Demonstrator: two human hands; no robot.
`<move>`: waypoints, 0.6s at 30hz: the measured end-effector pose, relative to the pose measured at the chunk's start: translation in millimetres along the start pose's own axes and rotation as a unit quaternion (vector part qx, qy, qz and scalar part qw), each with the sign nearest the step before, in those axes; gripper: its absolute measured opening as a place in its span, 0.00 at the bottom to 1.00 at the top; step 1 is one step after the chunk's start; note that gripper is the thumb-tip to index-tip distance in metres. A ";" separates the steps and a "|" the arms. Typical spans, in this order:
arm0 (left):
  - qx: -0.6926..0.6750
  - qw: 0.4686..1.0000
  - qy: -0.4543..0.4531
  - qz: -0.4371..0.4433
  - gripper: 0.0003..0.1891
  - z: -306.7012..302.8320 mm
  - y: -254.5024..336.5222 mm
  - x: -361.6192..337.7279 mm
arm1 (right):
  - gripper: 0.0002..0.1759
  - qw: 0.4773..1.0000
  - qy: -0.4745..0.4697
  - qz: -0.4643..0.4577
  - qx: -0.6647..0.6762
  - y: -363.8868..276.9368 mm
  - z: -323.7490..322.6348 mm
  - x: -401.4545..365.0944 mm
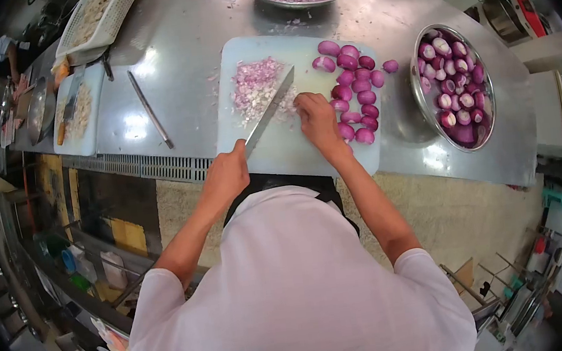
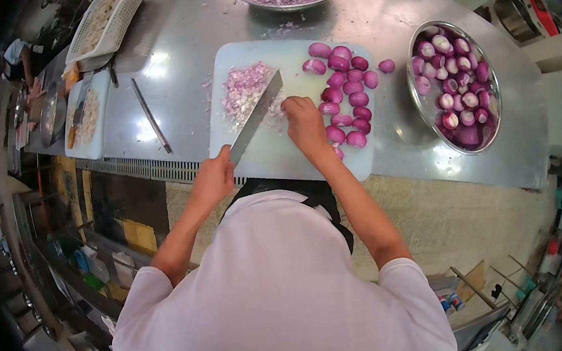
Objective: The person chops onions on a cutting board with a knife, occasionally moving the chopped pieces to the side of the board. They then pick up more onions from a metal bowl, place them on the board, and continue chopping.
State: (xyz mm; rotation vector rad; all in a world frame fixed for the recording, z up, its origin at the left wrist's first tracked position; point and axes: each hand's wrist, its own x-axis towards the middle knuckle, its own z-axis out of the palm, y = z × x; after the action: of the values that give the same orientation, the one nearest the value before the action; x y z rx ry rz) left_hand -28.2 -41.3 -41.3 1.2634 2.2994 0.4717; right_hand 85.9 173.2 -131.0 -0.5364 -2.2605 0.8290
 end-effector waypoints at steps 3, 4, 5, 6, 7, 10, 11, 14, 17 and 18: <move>-0.030 0.999 0.012 0.013 0.13 5.3 2.6 -2.2 | 0.06 0.998 -0.035 0.046 -0.035 -10.0 -4.1 2.0; -0.051 0.998 0.020 0.031 0.13 4.5 1.5 -1.9 | 0.06 0.998 -0.032 0.043 -0.032 -9.5 -1.2 4.7; -0.049 0.998 0.018 0.029 0.13 3.9 1.0 -3.1 | 0.06 0.996 -0.040 0.068 -0.029 -9.7 1.2 2.0; -0.028 1.000 0.005 0.008 0.14 3.5 2.1 -3.4 | 0.05 0.994 -0.049 0.094 -0.028 -9.6 1.9 -0.8; -0.008 1.000 -0.008 -0.008 0.14 1.7 4.6 -1.1 | 0.05 0.994 -0.048 0.094 -0.029 -12.5 1.3 0.6; -0.053 0.998 -0.021 0.005 0.14 -7.0 14.7 -8.5 | 0.05 0.992 -0.038 0.121 0.000 -17.8 -0.3 0.0; -0.050 0.999 -0.019 0.004 0.14 -4.9 11.0 -6.7 | 0.05 0.993 -0.026 0.116 -0.006 -16.5 2.7 0.6; 0.001 1.000 -0.027 0.003 0.15 3.4 3.2 -4.5 | 0.05 0.994 -0.013 0.110 -0.016 -17.4 4.4 -2.5; -0.032 0.999 0.006 0.009 0.18 4.8 4.0 -10.5 | 0.05 0.993 -0.019 0.111 -0.035 -11.6 0.4 -8.2; -0.018 1.000 -0.008 0.005 0.17 5.0 3.7 -7.8 | 0.05 0.993 -0.022 0.111 -0.042 -10.5 3.4 -7.6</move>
State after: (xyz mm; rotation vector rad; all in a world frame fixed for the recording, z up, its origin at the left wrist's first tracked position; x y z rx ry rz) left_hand -19.3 -45.7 -41.7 1.2585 2.2614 0.5020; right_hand 87.2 160.0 -129.2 -0.8289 -2.3115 0.8630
